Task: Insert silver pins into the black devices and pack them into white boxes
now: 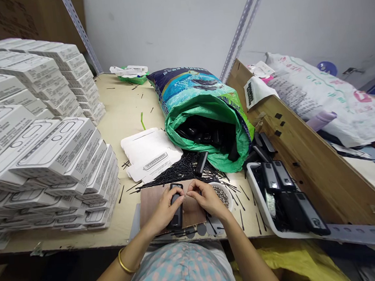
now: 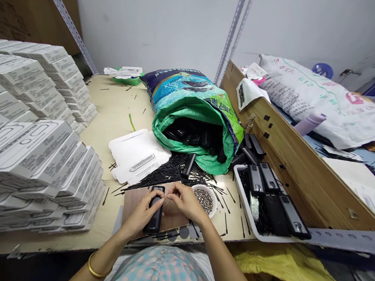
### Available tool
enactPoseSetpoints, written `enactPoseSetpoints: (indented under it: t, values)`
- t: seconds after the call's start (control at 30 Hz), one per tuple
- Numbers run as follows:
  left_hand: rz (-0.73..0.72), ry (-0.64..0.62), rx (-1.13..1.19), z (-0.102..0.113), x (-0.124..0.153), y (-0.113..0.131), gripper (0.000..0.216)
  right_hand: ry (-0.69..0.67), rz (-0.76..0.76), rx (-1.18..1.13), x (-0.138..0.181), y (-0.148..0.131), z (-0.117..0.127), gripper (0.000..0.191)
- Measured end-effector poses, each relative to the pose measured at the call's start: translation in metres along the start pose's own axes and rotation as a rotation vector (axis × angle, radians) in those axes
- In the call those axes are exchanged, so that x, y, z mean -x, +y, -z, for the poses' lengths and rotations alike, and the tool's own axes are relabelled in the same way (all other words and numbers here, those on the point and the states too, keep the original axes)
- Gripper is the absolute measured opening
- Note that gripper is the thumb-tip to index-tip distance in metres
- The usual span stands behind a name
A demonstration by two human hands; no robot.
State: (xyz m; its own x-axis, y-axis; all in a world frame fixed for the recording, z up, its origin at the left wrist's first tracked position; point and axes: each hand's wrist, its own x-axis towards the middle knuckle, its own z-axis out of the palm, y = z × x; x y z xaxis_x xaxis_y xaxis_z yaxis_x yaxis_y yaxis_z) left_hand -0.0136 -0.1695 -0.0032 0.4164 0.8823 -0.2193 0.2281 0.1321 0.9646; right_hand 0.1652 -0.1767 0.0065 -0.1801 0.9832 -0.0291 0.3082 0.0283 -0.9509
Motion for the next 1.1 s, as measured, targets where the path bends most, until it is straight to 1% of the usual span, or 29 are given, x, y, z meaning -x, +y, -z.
enactPoseSetpoints:
  t: [0.1, 0.23, 0.33, 0.4, 0.5, 0.57, 0.67, 0.73, 0.77, 0.83, 0.9, 0.97, 1.03, 1.1]
  values:
    - [0.021, -0.005, 0.052, -0.001, 0.0, 0.0, 0.03, 0.025, 0.003, 0.02, 0.0, 0.001, -0.001, 0.009]
    - [-0.043, 0.052, -0.021, -0.002, 0.0, 0.001, 0.026, 0.057, 0.013, 0.044, 0.001, -0.001, -0.002, 0.009]
    - [-0.041, 0.097, -0.012, -0.002, -0.002, 0.003, 0.026, 0.089, -0.002, 0.036, 0.001, -0.001, -0.005, 0.009]
    - [-0.029, 0.12, 0.041, -0.002, -0.002, 0.005, 0.026, 0.142, -0.022, -0.042, 0.001, 0.002, -0.01, 0.011]
    - [-0.024, 0.145, 0.092, -0.001, -0.004, 0.007, 0.026, 0.235, -0.078, -0.296, 0.002, 0.007, -0.019, 0.019]
    - [-0.033, 0.159, 0.074, 0.001, -0.005, 0.006, 0.026, 0.252, -0.124, -0.439, 0.003, 0.01, -0.024, 0.023]
    - [-0.066, 0.156, -0.003, 0.002, -0.005, 0.003, 0.025, 0.238, -0.152, -0.492, 0.003, 0.013, -0.027, 0.026]
    - [-0.088, 0.152, -0.058, 0.0, -0.004, 0.002, 0.024, 0.246, -0.136, -0.427, 0.003, 0.014, -0.028, 0.024]
    - [-0.098, 0.154, -0.085, -0.001, -0.004, 0.001, 0.023, 0.264, -0.12, -0.35, 0.003, 0.014, -0.029, 0.022]
    - [-0.111, 0.169, -0.145, -0.004, -0.003, -0.001, 0.021, 0.327, -0.064, -0.117, 0.003, 0.014, -0.033, 0.016]
    - [-0.12, 0.208, -0.216, -0.006, -0.004, -0.004, 0.02, 0.403, 0.028, 0.129, 0.006, 0.012, -0.037, 0.013]
    - [-0.108, 0.267, -0.278, -0.004, -0.007, -0.008, 0.02, 0.477, 0.122, 0.267, 0.01, 0.008, -0.039, 0.013]
    - [-0.08, 0.318, -0.305, 0.002, -0.013, -0.014, 0.02, 0.548, 0.149, 0.277, 0.014, 0.002, -0.039, 0.014]
    - [-0.065, 0.321, -0.3, 0.011, -0.017, -0.019, 0.021, 0.559, 0.079, 0.152, 0.016, -0.004, -0.034, 0.014]
